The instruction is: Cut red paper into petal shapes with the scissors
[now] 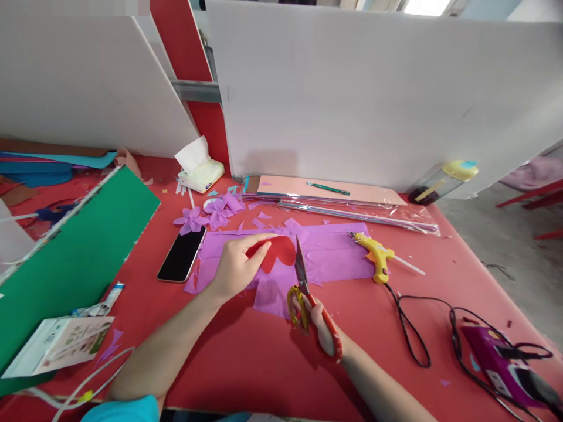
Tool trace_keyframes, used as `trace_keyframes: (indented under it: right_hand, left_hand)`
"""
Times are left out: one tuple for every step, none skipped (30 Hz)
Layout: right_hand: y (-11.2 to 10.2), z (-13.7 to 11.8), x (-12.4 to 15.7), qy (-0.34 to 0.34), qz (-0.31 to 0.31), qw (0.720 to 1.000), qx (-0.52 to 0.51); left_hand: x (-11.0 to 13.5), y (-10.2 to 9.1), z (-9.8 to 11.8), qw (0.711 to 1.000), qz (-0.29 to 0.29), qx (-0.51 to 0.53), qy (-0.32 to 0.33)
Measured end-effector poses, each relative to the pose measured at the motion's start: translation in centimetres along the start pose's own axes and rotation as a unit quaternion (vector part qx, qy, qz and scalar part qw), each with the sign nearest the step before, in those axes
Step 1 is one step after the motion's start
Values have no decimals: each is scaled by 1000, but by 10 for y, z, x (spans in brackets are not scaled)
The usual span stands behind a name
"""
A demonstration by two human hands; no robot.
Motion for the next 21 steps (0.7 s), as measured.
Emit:
trace_keyframes:
  right_hand:
    - [0, 0, 0, 1, -1, 1000, 3]
    - [0, 1, 0, 3, -2, 1000, 4]
    - [0, 2, 1, 5, -2, 1000, 5]
    - [-1, 3, 1, 9, -1, 1000, 10]
    - [-2, 4, 1, 12, 1, 1000, 16]
    - [-2, 4, 2, 14, 0, 1000, 22]
    - [-2, 3, 2, 15, -6, 1000, 27]
    - [-1, 2, 2, 13, -14, 999, 32]
    - [0, 0, 2, 8, -21, 999, 40]
    - [1, -3, 1, 0, -26, 998, 50]
    - [1, -5, 1, -9, -29, 998, 60]
    - [1, -7, 1, -16, -30, 997, 70]
    - [1, -8, 1, -20, -29, 996, 77]
    - [1, -8, 1, -24, -28, 996, 81]
    - [1, -8, 1, -25, -27, 996, 82]
    - [1, -7, 1, -24, -28, 996, 82]
    - [1, -7, 1, -24, -28, 996, 83]
    - [1, -7, 1, -24, -27, 996, 85]
    - [1, -8, 1, -23, -26, 996, 87]
    - [1, -9, 1, -21, -26, 996, 87]
    - [1, -10, 1, -19, -26, 996, 86]
  left_hand:
    - [0, 0, 0, 1000, -1, -1, 2]
    - [0, 0, 1, 1000, -2, -2, 3]
    - [0, 0, 1, 1000, -4, -4, 5]
    - [0, 1, 2, 1000, -6, -5, 6]
    - [0, 1, 2, 1000, -8, -6, 7]
    - [0, 2, 3, 1000, -9, -6, 7]
    - [0, 2, 3, 1000, -10, -6, 7]
    - [0, 2, 3, 1000, -10, -5, 7]
    - [0, 1, 2, 1000, -8, -5, 6]
    - [0, 1, 2, 1000, -7, -3, 5]
    - [0, 0, 2, 1000, -7, -2, 5]
    - [0, 0, 2, 1000, -6, -2, 5]
    - [0, 0, 2, 1000, -7, -2, 4]
    - [0, -1, 2, 1000, -9, -3, 3]
    - [-1, 0, 2, 1000, -14, -4, 2]
    - [-1, 0, 2, 1000, -19, -5, 1]
    - [-1, 0, 2, 1000, -24, -7, 0]
    - [-1, 1, 3, 1000, -30, -9, 0]
    - [0, 1, 3, 999, -37, -10, 1]
    - [0, 2, 4, 999, -43, -11, 2]
    - [0, 3, 5, 999, -51, -11, 4]
Point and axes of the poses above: each hand's wrist, its own x-axis away from the middle knuckle, its own y-axis out of the palm, z = x × y, the point moved 6 cm from there along -x, towards the middle knuckle, and after that the axes turned 9 degrees about -z, right-handed, at the moved point
